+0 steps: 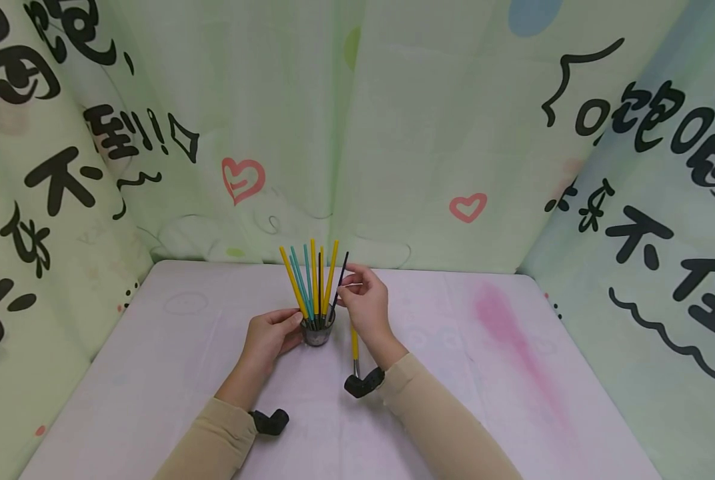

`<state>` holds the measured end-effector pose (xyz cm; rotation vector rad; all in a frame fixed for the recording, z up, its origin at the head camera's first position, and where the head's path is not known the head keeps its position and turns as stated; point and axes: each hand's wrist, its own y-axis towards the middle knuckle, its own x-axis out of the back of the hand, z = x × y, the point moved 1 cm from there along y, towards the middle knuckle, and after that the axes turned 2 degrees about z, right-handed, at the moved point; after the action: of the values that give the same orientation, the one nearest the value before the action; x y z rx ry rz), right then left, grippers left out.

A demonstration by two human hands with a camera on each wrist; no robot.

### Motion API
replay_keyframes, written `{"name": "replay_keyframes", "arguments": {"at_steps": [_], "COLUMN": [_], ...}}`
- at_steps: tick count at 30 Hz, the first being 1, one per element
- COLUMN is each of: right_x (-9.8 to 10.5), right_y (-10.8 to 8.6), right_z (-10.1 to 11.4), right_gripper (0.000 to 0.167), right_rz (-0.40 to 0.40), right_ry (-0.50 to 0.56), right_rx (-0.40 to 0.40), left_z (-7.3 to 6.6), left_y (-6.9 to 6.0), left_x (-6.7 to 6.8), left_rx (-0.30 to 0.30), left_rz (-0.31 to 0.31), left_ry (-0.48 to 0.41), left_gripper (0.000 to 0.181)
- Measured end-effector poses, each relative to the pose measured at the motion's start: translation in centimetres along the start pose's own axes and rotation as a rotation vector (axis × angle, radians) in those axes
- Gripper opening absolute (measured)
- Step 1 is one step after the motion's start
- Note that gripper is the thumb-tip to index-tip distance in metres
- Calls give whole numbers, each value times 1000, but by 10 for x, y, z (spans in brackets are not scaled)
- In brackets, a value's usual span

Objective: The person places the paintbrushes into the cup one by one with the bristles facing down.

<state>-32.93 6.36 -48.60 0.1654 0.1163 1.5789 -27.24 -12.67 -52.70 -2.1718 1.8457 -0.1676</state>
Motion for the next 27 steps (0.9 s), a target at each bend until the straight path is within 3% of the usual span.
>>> {"name": "replay_keyframes", "arguments": {"at_steps": [14, 27], "right_x": [-1, 17], "right_y": [-1, 3], "right_z": [-6, -25], "right_gripper": [47, 52], "right_rz": [56, 39], "right_ry": [-66, -121], "right_rx": [-16, -120], "left_z": [0, -1], "left_y": [0, -1], "left_x": [-1, 0], "left_rx": [0, 5], "left_rz": [2, 10], "left_ry": [4, 1], "left_gripper": [33, 33]}}
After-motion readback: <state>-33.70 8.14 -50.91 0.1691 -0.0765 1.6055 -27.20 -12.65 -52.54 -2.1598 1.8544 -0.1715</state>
